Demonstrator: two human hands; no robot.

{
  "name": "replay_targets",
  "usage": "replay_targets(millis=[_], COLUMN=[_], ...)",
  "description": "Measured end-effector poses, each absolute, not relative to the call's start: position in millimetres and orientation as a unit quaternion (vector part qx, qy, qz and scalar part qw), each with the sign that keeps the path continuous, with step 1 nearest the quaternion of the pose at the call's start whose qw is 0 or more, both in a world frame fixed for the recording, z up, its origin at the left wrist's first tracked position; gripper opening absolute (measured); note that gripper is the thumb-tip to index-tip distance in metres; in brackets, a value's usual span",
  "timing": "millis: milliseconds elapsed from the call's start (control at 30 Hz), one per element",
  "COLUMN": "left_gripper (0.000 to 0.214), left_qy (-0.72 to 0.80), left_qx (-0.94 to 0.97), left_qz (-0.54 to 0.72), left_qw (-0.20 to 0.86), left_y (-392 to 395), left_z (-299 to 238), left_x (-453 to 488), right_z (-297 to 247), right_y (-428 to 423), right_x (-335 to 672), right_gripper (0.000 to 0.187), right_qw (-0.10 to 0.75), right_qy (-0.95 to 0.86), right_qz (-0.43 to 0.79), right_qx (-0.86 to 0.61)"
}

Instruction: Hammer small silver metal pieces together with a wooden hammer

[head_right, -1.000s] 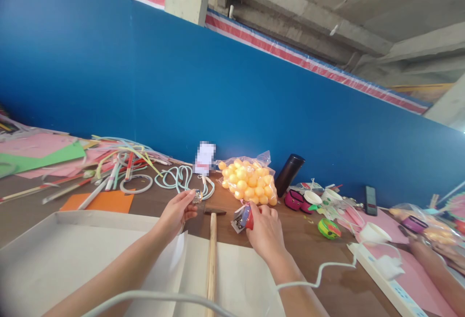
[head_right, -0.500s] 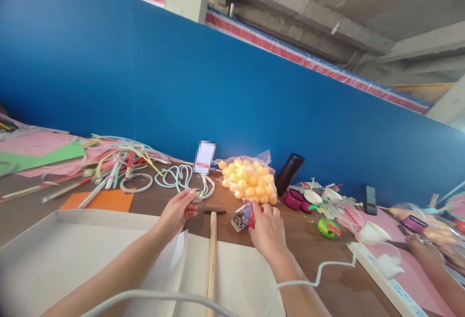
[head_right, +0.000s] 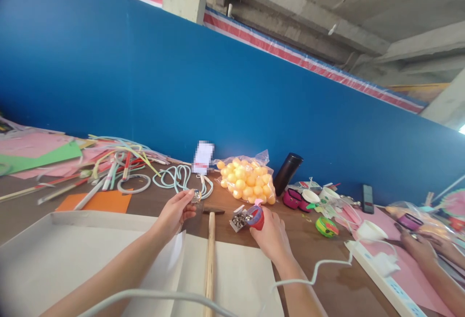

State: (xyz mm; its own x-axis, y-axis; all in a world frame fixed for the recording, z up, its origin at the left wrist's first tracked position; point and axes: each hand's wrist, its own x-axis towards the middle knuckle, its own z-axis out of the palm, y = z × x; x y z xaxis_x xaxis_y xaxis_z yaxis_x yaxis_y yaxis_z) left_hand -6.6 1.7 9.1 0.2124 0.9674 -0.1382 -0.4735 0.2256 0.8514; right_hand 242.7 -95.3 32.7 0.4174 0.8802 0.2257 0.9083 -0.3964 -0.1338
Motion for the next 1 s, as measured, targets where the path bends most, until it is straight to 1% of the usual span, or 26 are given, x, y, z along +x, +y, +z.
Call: replay_targets(millis=[200, 333, 500, 600, 700, 900, 1000], left_gripper=[0.035, 0.035, 0.035, 0.035, 0.035, 0.036, 0.036], left_qy=[0.352, 0.353, 0.354, 0.351, 0.352, 0.351, 0.351], left_qx=[0.348, 0.356, 0.355, 0.356, 0.358, 0.355, 0.35], left_qz=[0.518, 0.513, 0.518, 0.518, 0.517, 0.519, 0.519], left_qw=[0.698, 0.697, 0.693, 0.694, 0.693, 0.694, 0.697], left_y=[2.3, 3.8, 4.5, 4.1, 4.2, 5.2, 5.0], left_z=[6.3, 5.2, 4.6, 3.6, 3.2, 2.6, 2.6], left_x=[-6.1, -5.6, -5.8, -6.0, -5.8, -5.8, -6.2], right_z=[21.2, 14.0, 2.3, -3.5, -6.3, -7.3, -6.6], right_y=[-98.0, -104.1, -111.8, -113.8, -111.2, -86.3, -72.5], right_x=[252.4, 252.6, 247.8, 246.4, 253.7, 301.5, 322.2], right_gripper=[0.047, 0.051, 0.056, 0.058, 0.061, 0.064, 0.07], right_qw=[0.239, 0.312, 0.384, 0.416, 0.439, 0.443, 0.435], right_qy=[-0.572, -0.568, -0.558, -0.548, -0.498, -0.345, -0.291], right_qz=[-0.012, 0.003, -0.012, -0.007, 0.019, 0.014, -0.001], right_qx=[-0.785, -0.762, -0.736, -0.726, -0.748, -0.827, -0.852])
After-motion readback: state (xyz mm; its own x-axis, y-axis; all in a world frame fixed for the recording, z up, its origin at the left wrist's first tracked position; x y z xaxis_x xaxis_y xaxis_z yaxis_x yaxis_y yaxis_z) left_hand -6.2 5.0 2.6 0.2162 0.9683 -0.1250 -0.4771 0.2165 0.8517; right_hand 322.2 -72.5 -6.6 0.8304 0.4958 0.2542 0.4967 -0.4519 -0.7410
